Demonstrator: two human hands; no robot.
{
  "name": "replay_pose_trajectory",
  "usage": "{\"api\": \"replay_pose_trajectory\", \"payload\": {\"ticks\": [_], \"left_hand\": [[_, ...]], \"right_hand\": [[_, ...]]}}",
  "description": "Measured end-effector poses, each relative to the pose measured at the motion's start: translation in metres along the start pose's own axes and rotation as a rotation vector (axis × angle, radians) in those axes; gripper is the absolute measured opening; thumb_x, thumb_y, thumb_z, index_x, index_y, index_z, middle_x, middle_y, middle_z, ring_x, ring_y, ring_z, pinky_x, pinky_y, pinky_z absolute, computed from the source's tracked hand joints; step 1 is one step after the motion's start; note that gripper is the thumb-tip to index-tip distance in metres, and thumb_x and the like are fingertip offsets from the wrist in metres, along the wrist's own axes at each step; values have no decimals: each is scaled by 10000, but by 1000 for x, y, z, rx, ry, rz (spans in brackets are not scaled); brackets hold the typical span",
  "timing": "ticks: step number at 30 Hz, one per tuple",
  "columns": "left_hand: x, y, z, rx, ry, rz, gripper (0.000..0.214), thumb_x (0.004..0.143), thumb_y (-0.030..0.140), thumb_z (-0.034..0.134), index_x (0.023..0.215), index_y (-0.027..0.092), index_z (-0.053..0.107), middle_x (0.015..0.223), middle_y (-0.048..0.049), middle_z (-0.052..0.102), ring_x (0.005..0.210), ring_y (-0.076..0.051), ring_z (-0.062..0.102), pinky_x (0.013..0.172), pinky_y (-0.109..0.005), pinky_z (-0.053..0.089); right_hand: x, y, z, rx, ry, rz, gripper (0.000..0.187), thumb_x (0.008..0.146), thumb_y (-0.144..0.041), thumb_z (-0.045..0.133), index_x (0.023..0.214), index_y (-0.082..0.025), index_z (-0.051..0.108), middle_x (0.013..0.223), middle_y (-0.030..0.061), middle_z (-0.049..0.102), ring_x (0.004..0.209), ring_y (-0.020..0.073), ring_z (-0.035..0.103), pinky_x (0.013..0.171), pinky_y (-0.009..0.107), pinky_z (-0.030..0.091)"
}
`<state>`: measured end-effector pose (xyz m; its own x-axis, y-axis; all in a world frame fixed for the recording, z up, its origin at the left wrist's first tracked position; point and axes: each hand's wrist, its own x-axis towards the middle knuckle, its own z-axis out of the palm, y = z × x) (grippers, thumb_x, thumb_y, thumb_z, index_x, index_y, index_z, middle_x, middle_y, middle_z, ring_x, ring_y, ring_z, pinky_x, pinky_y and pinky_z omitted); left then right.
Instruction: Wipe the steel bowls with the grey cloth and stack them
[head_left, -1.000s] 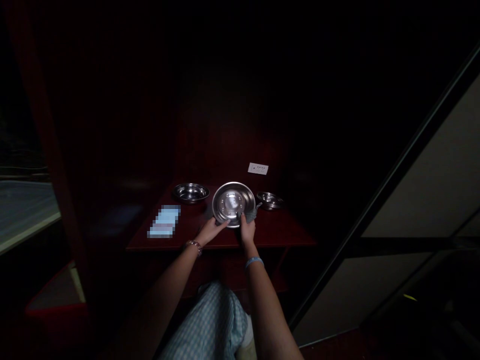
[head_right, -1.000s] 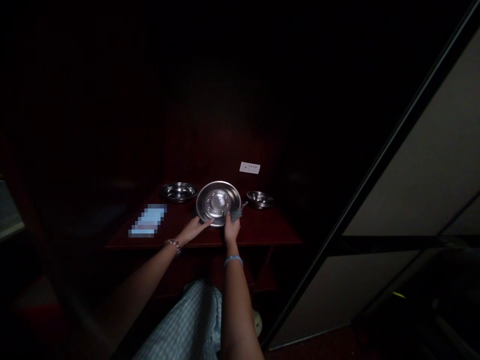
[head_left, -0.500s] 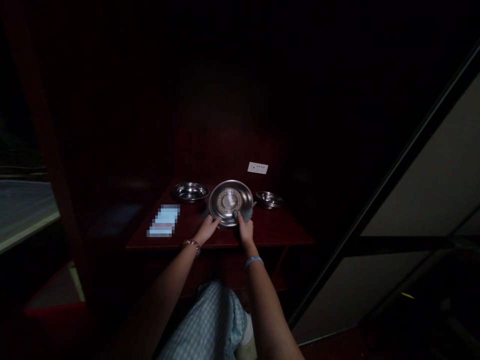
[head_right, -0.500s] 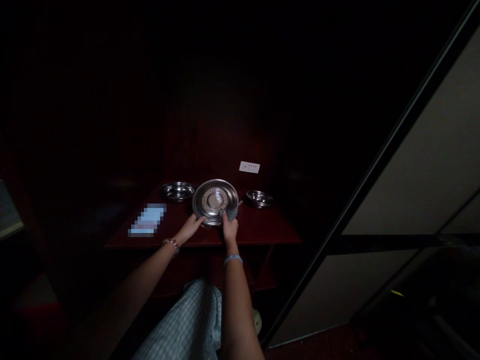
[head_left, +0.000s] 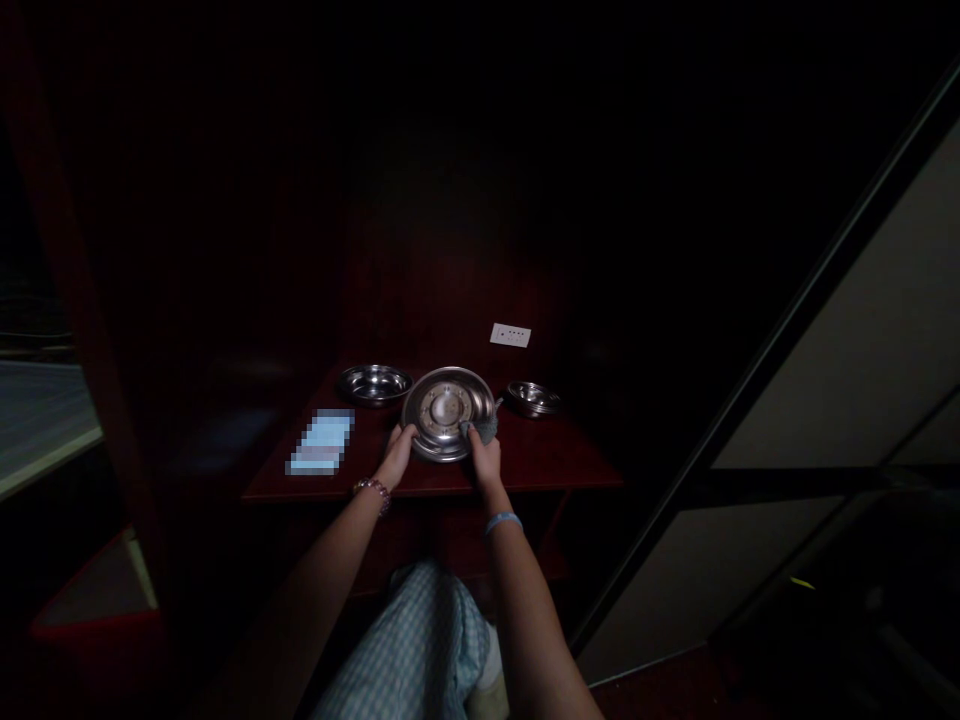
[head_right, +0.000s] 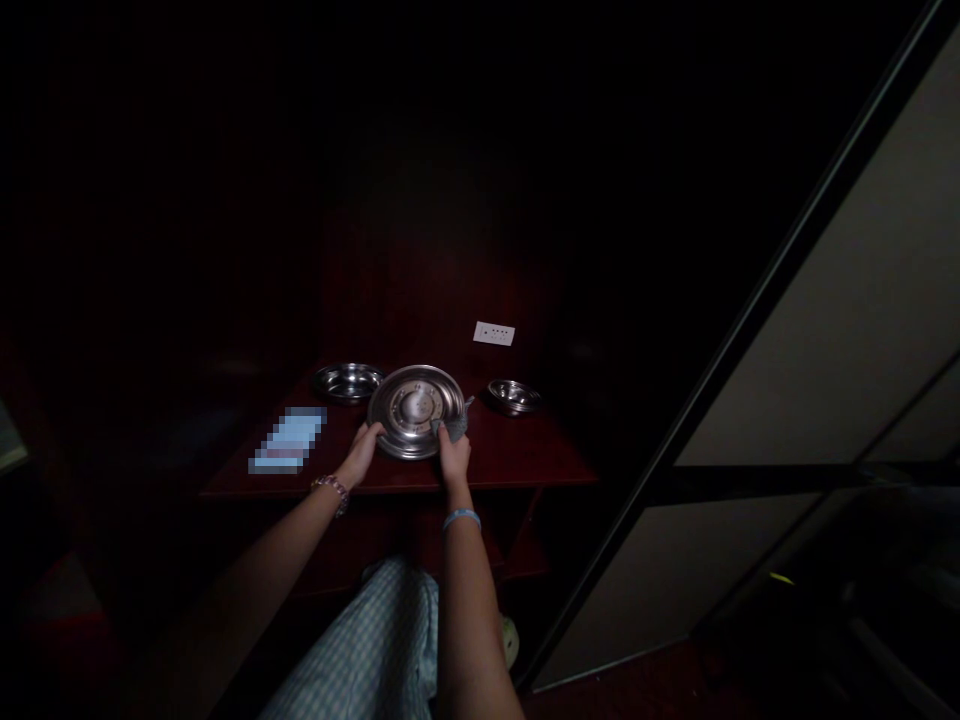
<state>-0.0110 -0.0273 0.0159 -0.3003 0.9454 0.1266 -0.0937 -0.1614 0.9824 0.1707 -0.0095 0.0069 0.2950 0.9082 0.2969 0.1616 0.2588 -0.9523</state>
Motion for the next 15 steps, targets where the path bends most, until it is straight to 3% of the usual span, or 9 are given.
{"api": "replay_pose_trajectory", "payload": {"ticks": [7, 11, 15], "left_hand": [[-3, 2, 8, -94, -95, 51, 352, 829, 294, 566, 1123, 141, 685, 1213, -140, 742, 1236, -268, 637, 1099, -387, 455], [0, -1, 8, -36, -93, 136, 505, 838, 271, 612, 1330, 157, 592, 1408, -148, 642, 1368, -251, 550, 1181, -379, 375], [3, -6, 5, 15, -114, 150, 635, 860, 293, 628, 1455, 158, 455, 1448, -165, 598, 1376, -249, 536, 1157, -407, 415]], "right_hand": [[4, 6, 0, -2, 42, -9, 410, 840, -490, 641, 1086, -182, 751, 1148, 90, 791, 1140, 266, 726, 1020, 371, 530], [5, 8, 1, 30, 38, -24, 416, 850, -490, 627, 1109, -183, 738, 1167, 92, 785, 1137, 260, 727, 1032, 371, 521], [5, 8, 2, 112, 79, -24, 461, 872, -480, 600, 1172, -149, 713, 1229, 124, 759, 1157, 252, 716, 1041, 367, 517]]}}
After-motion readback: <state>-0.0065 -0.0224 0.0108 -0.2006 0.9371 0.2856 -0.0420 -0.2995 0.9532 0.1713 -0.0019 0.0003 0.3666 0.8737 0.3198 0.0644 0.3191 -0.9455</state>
